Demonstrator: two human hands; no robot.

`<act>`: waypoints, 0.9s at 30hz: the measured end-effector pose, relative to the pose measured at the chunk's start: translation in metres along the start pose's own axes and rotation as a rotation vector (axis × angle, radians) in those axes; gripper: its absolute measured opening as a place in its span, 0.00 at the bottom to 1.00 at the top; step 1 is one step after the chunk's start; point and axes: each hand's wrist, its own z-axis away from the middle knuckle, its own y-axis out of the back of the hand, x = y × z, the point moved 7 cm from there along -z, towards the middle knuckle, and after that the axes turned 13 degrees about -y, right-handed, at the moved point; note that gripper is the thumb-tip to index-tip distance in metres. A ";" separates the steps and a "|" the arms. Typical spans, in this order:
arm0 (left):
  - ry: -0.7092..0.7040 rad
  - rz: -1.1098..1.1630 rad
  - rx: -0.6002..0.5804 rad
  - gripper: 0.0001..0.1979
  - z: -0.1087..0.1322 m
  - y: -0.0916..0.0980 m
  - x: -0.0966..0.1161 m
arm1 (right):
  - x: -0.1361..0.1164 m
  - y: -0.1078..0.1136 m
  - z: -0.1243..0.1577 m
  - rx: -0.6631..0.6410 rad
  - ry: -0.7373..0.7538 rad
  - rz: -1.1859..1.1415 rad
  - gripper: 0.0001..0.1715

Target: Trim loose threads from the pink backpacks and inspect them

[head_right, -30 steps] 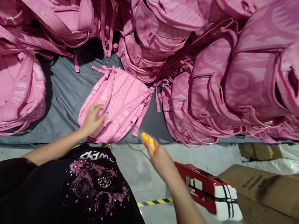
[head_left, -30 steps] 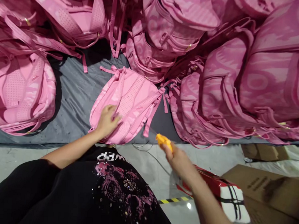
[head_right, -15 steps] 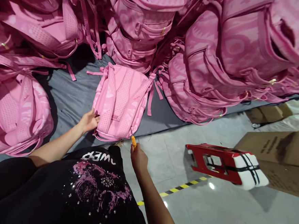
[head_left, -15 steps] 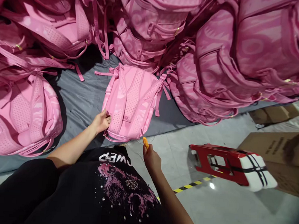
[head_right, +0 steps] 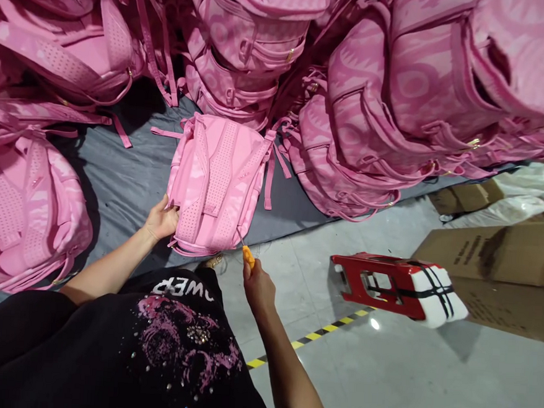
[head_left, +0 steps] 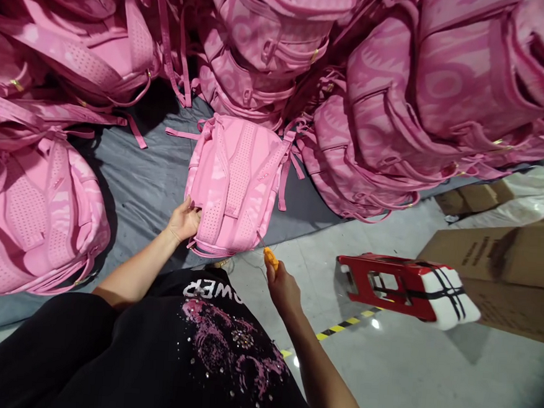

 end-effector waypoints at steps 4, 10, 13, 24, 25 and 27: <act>0.095 0.123 -0.084 0.30 -0.002 -0.005 -0.006 | -0.005 0.000 -0.001 -0.015 -0.026 -0.032 0.20; 0.119 0.126 -0.129 0.34 -0.007 -0.005 -0.010 | -0.003 -0.003 0.008 -0.047 -0.069 -0.078 0.20; 0.100 0.111 -0.123 0.32 -0.010 -0.007 -0.011 | 0.014 -0.009 0.035 -0.064 -0.099 -0.080 0.21; 0.011 -0.469 -0.043 0.27 0.015 -0.012 0.002 | -0.020 -0.055 0.070 -0.205 -0.034 0.050 0.19; -0.104 -0.706 -0.015 0.28 0.025 -0.011 0.009 | -0.023 -0.055 0.069 -0.194 -0.020 0.036 0.20; -0.443 -1.229 -0.084 0.31 0.047 -0.026 0.016 | -0.028 -0.057 0.069 -0.198 0.024 0.014 0.20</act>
